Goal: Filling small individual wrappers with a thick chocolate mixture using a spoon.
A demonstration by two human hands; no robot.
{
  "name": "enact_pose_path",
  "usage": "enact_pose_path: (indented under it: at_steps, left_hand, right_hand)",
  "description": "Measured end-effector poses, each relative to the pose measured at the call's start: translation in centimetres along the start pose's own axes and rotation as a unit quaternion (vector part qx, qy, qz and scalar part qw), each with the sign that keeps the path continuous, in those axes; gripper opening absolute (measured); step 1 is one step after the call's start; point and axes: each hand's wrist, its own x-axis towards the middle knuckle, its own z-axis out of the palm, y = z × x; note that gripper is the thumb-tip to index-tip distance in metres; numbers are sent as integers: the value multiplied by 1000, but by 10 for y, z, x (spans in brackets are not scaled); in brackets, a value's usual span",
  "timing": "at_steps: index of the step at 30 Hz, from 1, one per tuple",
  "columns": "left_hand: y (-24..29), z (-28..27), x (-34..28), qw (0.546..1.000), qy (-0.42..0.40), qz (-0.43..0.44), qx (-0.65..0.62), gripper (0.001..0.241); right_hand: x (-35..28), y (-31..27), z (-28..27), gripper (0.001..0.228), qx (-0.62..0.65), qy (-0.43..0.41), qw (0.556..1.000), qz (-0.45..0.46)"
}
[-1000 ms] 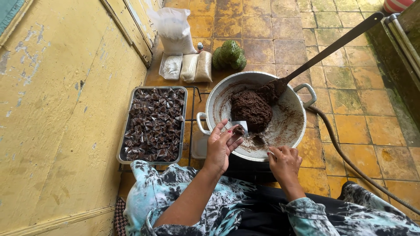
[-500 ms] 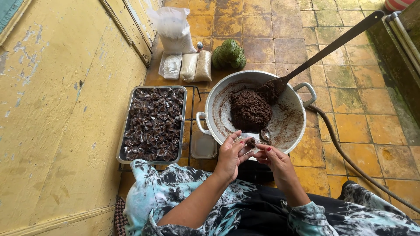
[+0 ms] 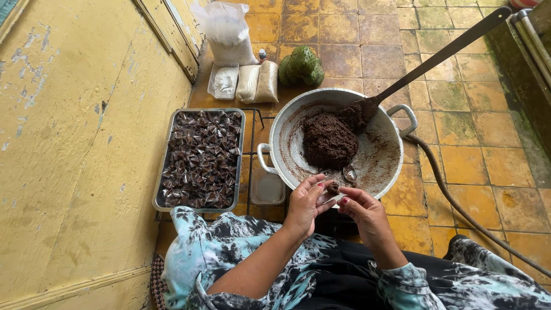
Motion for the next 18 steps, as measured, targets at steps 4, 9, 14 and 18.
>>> enact_pose_path:
  at_steps: [4, 9, 14, 18]
  left_hand:
    - [3, 2, -4, 1000, 11, -11, 5, 29]
    - [-2, -1, 0, 1000, 15, -14, 4, 25]
    - [-1, 2, -2, 1000, 18, -14, 4, 23]
    - [-3, 1, 0, 1000, 22, -9, 9, 23]
  right_hand:
    - [-2, -4, 2, 34, -9, -1, 1000, -7]
    - [-4, -5, 4, 35, -9, -1, 1000, -9]
    - [-3, -4, 3, 35, -12, -2, 1000, -12]
    - [-2, -2, 2, 35, -15, 0, 1000, -13]
